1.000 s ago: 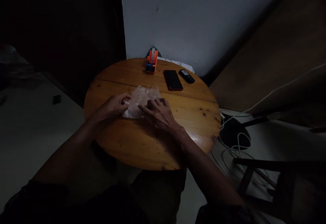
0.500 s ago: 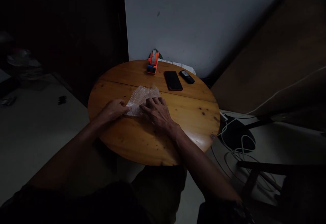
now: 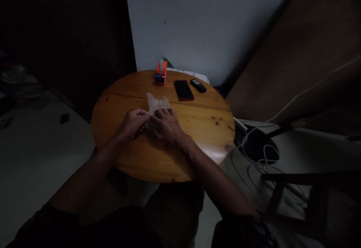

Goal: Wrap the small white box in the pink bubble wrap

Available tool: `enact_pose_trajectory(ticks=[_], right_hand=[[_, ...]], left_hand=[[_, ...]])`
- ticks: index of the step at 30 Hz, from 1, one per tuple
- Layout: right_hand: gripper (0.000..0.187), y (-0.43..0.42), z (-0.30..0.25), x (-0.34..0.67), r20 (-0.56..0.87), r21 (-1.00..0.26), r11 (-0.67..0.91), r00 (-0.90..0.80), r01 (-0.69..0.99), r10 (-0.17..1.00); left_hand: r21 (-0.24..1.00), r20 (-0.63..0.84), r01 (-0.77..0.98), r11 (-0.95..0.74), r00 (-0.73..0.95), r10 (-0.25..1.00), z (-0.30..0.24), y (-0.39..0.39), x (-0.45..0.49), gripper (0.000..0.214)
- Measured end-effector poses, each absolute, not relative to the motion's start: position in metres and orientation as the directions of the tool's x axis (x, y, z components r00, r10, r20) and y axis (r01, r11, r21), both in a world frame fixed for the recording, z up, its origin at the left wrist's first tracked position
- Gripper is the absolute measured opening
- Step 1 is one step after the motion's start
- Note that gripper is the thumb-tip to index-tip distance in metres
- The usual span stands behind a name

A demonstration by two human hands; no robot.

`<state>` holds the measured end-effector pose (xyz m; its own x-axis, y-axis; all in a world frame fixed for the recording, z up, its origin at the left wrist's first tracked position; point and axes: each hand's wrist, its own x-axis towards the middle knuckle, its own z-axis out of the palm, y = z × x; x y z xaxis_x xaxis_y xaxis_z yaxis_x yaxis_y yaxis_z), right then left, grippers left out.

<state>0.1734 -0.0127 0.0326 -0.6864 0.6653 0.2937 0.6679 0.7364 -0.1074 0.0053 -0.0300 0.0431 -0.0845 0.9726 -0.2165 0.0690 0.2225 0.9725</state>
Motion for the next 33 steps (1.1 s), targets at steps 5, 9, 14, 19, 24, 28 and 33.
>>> enact_pose_trajectory(ticks=[5, 9, 14, 19, 24, 28, 33], right_hand=[[0.068, -0.009, 0.032, 0.180, 0.347, -0.342, 0.685, -0.591, 0.643, 0.728], [0.071, -0.005, 0.031, 0.185, 0.348, -0.501, 0.656, -0.562, 0.565, 0.750], [0.065, 0.002, 0.033, 0.195, 0.327, -0.688, 0.570, -0.509, 0.449, 0.796], [0.042, 0.011, 0.034, 0.210, 0.275, -0.665, 0.402, -0.294, 0.630, 0.915], [0.051, 0.014, 0.033, 0.222, 0.191, -0.551, 0.184, -0.092, 0.814, 0.977], [0.067, 0.016, 0.037, 0.226, 0.033, -0.538, 0.058, -0.048, 0.841, 0.998], [0.074, 0.011, 0.041, 0.229, -0.129, -0.527, -0.027, -0.049, 0.849, 0.990]], left_hand=[[0.971, -0.206, 0.106, 0.213, -0.079, 0.975, 0.047, -0.035, 0.012, 0.032], [0.964, -0.177, 0.201, 0.174, -0.003, 0.984, 0.057, -0.036, 0.014, 0.031], [0.905, -0.140, 0.418, 0.085, 0.104, 0.985, 0.060, -0.032, 0.011, 0.032], [0.619, 0.084, 0.757, -0.208, 0.200, 0.976, 0.051, -0.026, 0.012, 0.022], [0.390, 0.387, 0.770, -0.505, 0.361, 0.849, 0.034, -0.020, 0.008, 0.017], [0.365, 0.468, 0.700, -0.614, 0.432, 0.771, 0.023, -0.017, 0.004, 0.018], [0.327, 0.506, 0.680, -0.657, 0.461, 0.729, 0.020, -0.016, 0.004, 0.017]])
